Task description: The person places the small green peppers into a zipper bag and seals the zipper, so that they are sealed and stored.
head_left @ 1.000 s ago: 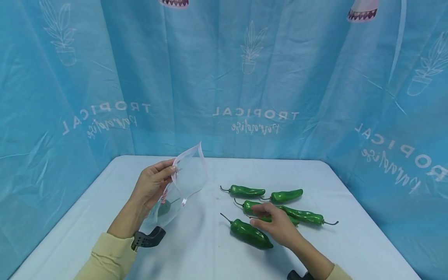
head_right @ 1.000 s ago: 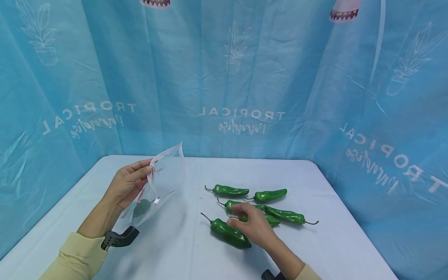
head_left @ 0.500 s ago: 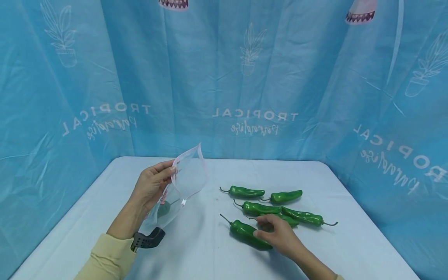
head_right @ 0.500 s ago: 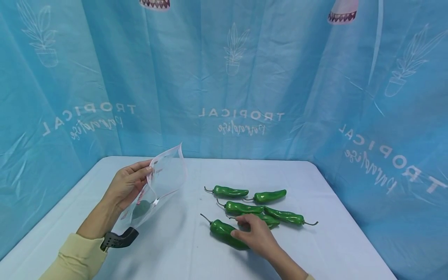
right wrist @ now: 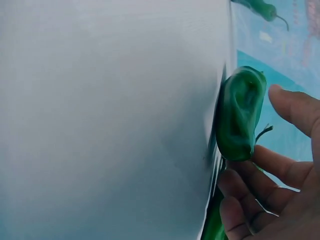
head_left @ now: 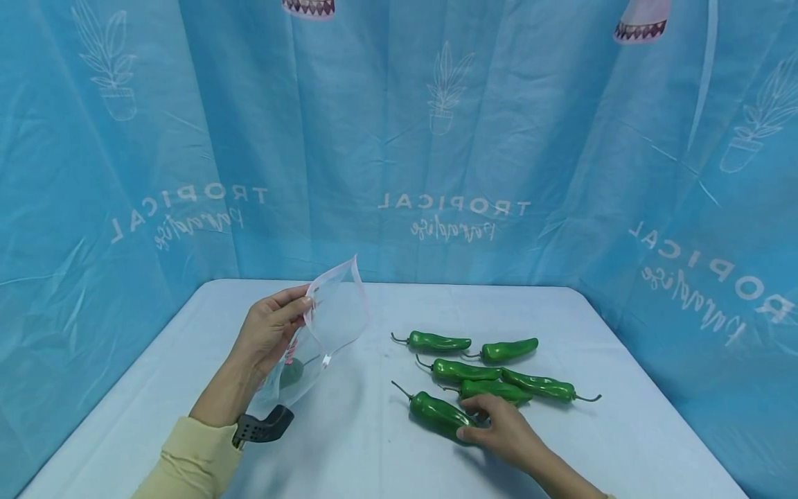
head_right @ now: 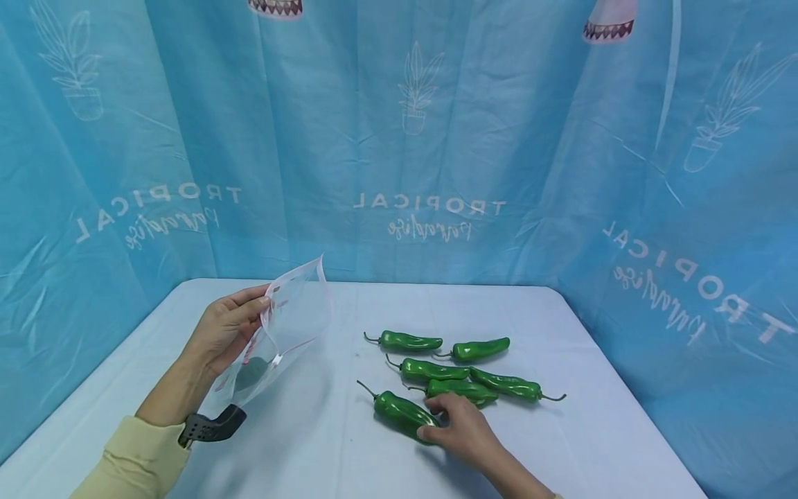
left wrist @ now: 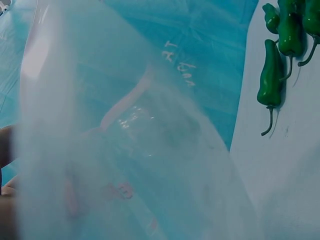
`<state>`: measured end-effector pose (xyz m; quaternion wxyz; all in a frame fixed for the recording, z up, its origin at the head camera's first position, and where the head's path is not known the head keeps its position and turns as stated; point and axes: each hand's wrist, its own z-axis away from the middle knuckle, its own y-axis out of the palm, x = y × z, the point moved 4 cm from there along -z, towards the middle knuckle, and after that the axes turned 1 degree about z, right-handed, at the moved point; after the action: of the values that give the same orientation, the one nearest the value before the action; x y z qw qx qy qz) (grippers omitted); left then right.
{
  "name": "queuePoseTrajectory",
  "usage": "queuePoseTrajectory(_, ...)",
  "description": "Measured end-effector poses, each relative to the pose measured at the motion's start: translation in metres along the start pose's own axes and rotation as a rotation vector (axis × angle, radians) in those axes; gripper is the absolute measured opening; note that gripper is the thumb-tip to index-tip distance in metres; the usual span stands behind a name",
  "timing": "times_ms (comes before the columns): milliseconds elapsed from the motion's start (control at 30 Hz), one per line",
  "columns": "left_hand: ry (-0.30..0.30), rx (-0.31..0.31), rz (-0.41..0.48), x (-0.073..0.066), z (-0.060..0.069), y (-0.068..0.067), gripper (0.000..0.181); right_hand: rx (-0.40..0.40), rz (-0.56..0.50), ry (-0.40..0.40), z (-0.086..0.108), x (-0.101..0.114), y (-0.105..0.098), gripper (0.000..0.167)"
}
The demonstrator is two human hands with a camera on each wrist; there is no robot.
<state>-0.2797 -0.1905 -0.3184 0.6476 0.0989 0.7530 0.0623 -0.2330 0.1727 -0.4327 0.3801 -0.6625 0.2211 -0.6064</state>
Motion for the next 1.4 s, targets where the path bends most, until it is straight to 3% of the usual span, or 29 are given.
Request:
queuePoseTrajectory(533,-0.006,-0.015,-0.012,0.0,0.0,0.0,0.029,0.055,-0.011,0.008,0.0,-0.011,0.008,0.052)
queuePoseTrajectory(1100,-0.001,-0.007,-0.012,-0.001,0.0,0.0,0.027,0.05,-0.024,-0.037,0.001,-0.012,0.007,0.045)
queuePoseTrajectory(1400,-0.007,-0.012,-0.014,0.0,0.0,-0.001,0.028,0.057,-0.081,0.027,0.0,-0.017,0.006,0.038)
